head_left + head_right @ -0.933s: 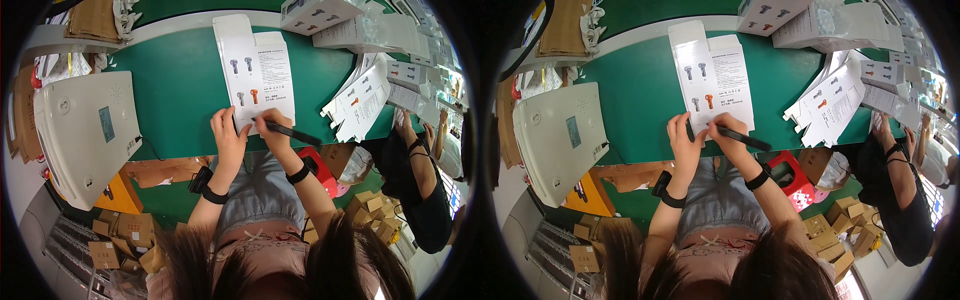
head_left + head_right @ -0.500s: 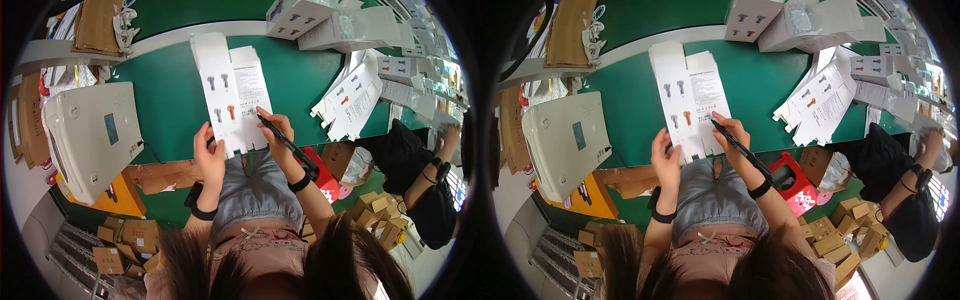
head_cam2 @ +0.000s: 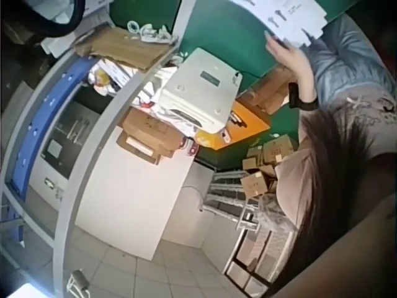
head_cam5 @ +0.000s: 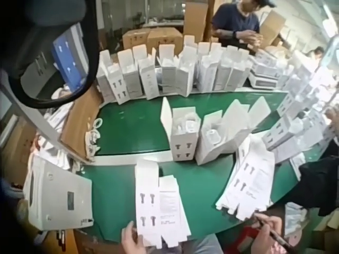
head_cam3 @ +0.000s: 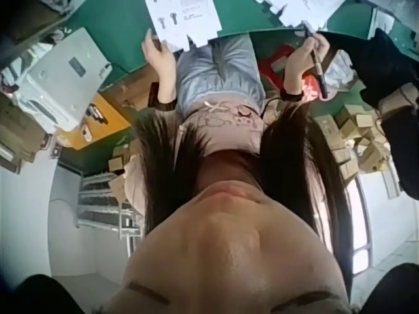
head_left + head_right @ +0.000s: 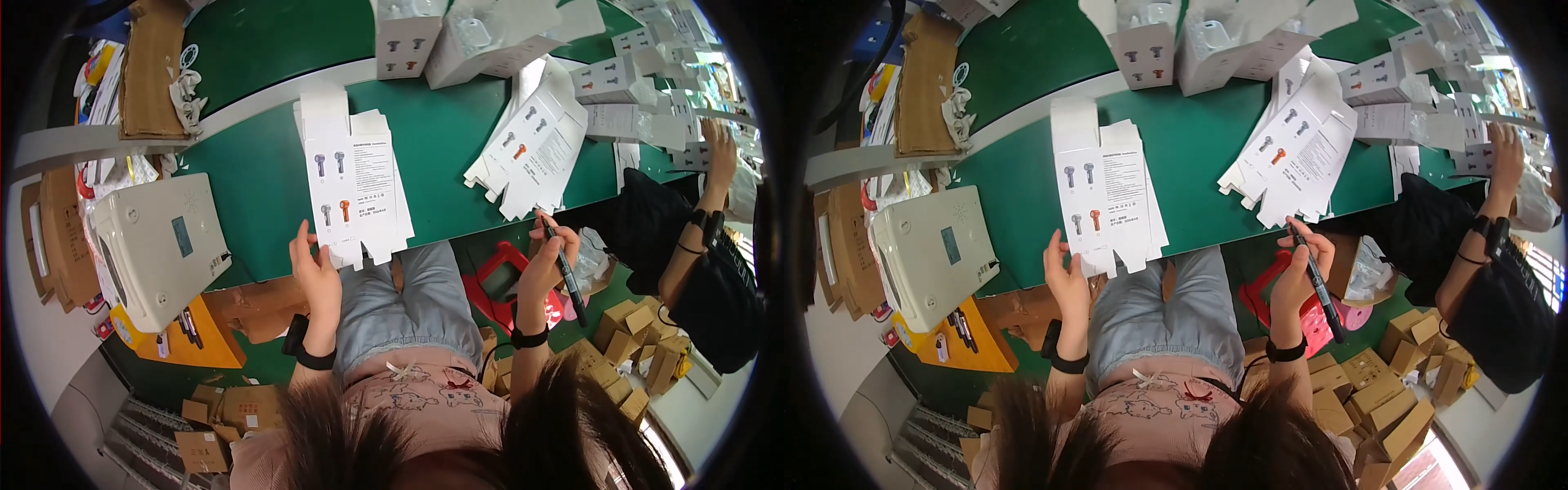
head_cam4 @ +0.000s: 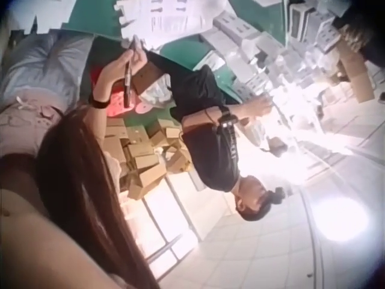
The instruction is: The person marks paper boxes with a marker, moves them aside, and walks to a large bag to retrieve more. After returning to the table, the person continues marking the remaining boxes one by one.
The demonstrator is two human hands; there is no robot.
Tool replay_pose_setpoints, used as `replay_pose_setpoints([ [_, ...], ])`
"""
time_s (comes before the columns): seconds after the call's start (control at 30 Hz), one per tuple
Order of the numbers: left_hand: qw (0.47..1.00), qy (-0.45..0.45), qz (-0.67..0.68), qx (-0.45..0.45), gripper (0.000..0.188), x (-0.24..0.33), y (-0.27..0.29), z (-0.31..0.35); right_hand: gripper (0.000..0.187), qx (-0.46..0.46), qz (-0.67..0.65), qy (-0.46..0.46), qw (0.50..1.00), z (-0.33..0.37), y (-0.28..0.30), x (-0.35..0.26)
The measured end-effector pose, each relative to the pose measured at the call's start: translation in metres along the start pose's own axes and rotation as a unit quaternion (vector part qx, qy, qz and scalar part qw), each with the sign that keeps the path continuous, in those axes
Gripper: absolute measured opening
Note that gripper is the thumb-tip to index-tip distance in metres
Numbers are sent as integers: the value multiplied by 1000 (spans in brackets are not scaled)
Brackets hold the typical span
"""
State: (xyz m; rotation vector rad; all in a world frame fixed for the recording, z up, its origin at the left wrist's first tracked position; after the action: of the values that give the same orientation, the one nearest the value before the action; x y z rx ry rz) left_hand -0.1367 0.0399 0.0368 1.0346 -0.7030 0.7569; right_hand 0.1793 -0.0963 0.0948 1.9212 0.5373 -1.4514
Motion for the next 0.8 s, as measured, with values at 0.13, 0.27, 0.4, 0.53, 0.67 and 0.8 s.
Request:
replay_pose_setpoints([
  [0.13, 969, 16, 191, -154, 46, 5, -19, 25, 31, 34, -26, -4, 999, 13, 19, -3],
  [0.27, 891, 27, 288, -349, 42, 57, -65, 43, 30, 88, -59, 30, 994, 18, 42, -19],
  [0.4, 860, -118, 282, -409, 44, 110, -146, 10, 28, 93, -64, 103, 988, 10, 45, -44],
  [0.53, 928, -230, 93, -278, 48, 122, -153, -10, 22, 24, -50, 45, 997, 4, -2, -40],
  [0.67, 972, -192, 13, -132, 50, 56, -92, -20, 10, -160, -45, -55, 984, -4, -96, -9],
  [0.8, 982, -126, -120, -72, 55, 2, -45, -16, 11, -252, -120, -133, 951, -10, -189, 29],
])
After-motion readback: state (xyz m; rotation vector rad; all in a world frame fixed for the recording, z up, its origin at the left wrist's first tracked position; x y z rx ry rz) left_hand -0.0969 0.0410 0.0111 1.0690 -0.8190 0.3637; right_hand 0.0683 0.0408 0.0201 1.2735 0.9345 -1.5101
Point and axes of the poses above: each hand's wrist, its own z-axis away from the middle knuckle, its own y-axis out of the back of the hand, x = y × z, the point moved 6 cm from there along -z, towards the middle knuckle, and after that the axes turned 13 degrees about -x, right-handed, at the moved point
